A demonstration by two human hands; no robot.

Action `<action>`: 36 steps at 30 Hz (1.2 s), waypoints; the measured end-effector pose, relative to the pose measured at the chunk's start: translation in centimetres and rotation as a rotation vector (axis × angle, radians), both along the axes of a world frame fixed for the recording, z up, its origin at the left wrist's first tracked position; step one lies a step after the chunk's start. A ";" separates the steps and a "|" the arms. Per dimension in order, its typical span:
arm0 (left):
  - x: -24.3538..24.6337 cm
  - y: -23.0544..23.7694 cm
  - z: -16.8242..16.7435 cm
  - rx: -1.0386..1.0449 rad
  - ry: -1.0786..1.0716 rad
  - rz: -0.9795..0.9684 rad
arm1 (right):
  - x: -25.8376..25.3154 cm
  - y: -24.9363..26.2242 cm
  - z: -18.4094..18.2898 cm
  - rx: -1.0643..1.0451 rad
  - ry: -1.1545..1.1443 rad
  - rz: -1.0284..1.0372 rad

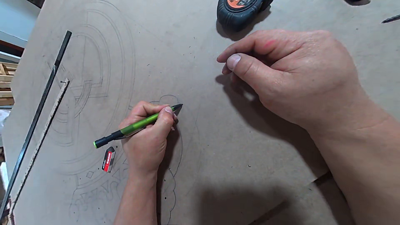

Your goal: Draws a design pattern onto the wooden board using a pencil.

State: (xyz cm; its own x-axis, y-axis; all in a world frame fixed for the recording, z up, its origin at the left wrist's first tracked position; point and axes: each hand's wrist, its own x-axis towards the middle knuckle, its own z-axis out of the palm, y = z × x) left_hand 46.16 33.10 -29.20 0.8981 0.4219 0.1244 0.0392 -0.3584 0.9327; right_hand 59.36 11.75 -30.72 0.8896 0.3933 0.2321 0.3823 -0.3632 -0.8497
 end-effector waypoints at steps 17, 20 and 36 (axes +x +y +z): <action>-0.4 0.9 0.5 -0.012 0.079 -0.143 | 0.1 0.0 0.0 -0.018 -0.011 0.008; -0.4 1.0 0.6 -0.026 0.091 -0.175 | 0.1 0.0 0.0 -0.017 -0.011 0.008; -1.2 2.5 0.8 -0.184 0.093 -0.262 | 0.1 0.0 -0.1 -0.008 -0.011 0.017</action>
